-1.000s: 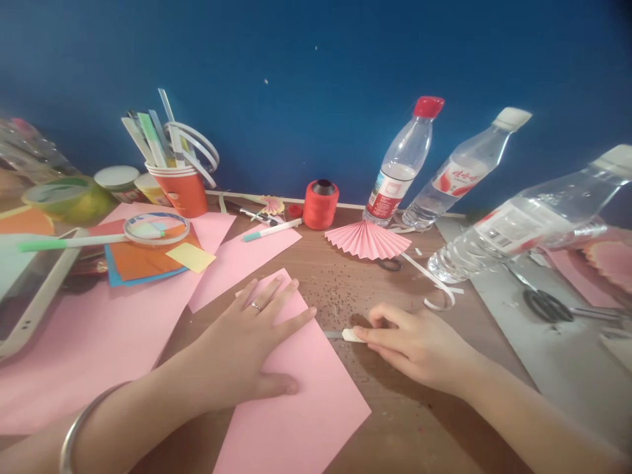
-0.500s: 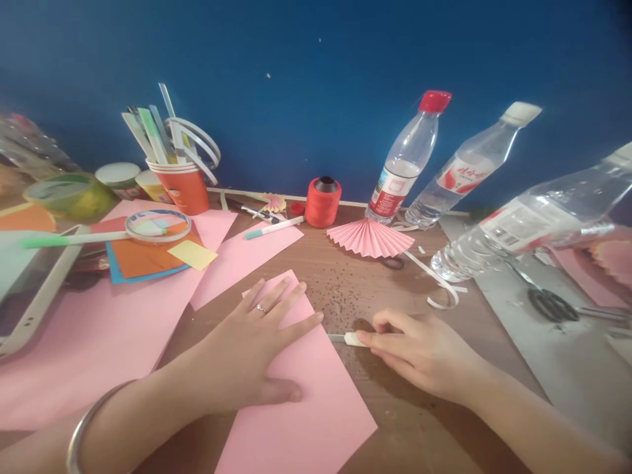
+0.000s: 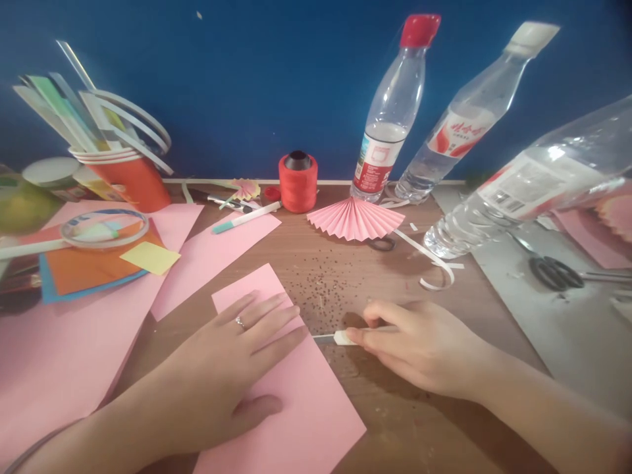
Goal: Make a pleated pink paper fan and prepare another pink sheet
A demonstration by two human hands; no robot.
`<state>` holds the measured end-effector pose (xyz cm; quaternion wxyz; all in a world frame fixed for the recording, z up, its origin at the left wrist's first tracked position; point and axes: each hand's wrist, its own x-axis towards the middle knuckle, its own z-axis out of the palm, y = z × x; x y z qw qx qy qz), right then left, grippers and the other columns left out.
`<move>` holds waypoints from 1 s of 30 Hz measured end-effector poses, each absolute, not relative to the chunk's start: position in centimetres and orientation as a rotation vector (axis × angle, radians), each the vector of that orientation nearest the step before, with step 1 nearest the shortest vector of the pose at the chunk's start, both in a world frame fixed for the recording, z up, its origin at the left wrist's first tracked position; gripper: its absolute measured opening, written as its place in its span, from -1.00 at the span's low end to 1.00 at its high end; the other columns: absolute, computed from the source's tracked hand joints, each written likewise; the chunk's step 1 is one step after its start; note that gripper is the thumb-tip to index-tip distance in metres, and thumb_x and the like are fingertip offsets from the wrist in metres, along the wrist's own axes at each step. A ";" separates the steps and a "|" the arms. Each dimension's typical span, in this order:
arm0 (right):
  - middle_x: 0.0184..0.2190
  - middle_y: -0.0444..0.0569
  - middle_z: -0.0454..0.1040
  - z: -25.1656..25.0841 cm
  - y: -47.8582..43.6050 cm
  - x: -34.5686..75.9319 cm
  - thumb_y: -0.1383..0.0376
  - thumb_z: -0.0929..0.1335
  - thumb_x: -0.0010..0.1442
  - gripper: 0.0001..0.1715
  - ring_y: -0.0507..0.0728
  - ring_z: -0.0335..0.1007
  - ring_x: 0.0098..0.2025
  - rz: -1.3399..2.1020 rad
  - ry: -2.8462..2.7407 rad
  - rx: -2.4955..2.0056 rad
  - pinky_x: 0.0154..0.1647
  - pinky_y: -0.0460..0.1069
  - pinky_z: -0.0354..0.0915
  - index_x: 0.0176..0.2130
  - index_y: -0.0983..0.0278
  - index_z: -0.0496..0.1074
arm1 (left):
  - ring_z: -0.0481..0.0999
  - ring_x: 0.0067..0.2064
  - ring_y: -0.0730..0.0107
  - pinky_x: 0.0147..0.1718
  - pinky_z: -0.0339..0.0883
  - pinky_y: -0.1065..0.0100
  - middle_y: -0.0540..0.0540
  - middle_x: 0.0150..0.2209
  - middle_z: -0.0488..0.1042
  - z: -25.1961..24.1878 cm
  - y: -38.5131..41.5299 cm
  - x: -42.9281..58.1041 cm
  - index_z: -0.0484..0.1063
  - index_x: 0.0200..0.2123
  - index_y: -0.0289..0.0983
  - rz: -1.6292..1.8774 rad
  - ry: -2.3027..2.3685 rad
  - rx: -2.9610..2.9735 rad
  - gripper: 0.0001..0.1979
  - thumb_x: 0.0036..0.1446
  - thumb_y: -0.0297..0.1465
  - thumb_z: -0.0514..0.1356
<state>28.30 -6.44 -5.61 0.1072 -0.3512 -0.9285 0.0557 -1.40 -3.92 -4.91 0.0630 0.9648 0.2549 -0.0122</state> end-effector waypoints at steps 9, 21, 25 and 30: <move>-0.35 -0.11 0.32 -6.1 -6.3 27.9 0.39 0.21 0.23 -0.60 -0.03 0.18 -0.51 0.174 -2.748 -1.068 -0.53 -0.08 0.08 0.02 0.12 0.38 | 0.26 0.13 -0.08 0.01 0.25 0.00 -0.10 0.20 0.22 -5.0 -4.2 -1.6 0.10 0.22 -0.05 -0.047 0.980 2.899 -0.22 -0.10 -0.11 0.22; -0.37 -0.14 0.31 -6.0 -6.3 27.4 0.37 0.21 0.25 -0.66 -0.05 0.09 -0.55 0.170 -2.738 -1.116 -0.58 -0.08 0.02 -0.04 0.13 0.42 | 0.19 0.19 -0.06 0.04 0.21 0.01 -0.08 0.19 0.22 -4.9 -4.1 -1.3 0.12 0.20 -0.02 -0.028 0.970 2.848 -0.27 -0.07 -0.10 0.22; -0.36 -0.13 0.31 -5.9 -6.3 27.3 0.37 0.19 0.25 -0.64 -0.05 0.13 -0.55 0.152 -2.730 -1.101 -0.57 -0.08 0.04 -0.02 0.14 0.41 | 0.19 0.19 -0.07 0.04 0.20 -0.02 -0.07 0.20 0.21 -4.9 -4.2 -1.4 0.11 0.20 -0.01 -0.039 0.993 2.818 -0.26 -0.07 -0.09 0.22; -0.37 -0.12 0.33 -5.7 -6.1 27.0 0.37 0.19 0.26 -0.62 -0.05 0.15 -0.55 0.140 -2.729 -1.108 -0.56 -0.09 0.07 0.00 0.12 0.40 | 0.19 0.18 -0.09 0.05 0.19 -0.04 -0.08 0.21 0.19 -5.1 -4.3 -1.4 0.12 0.20 -0.01 -0.056 1.022 2.808 -0.24 -0.11 -0.09 0.24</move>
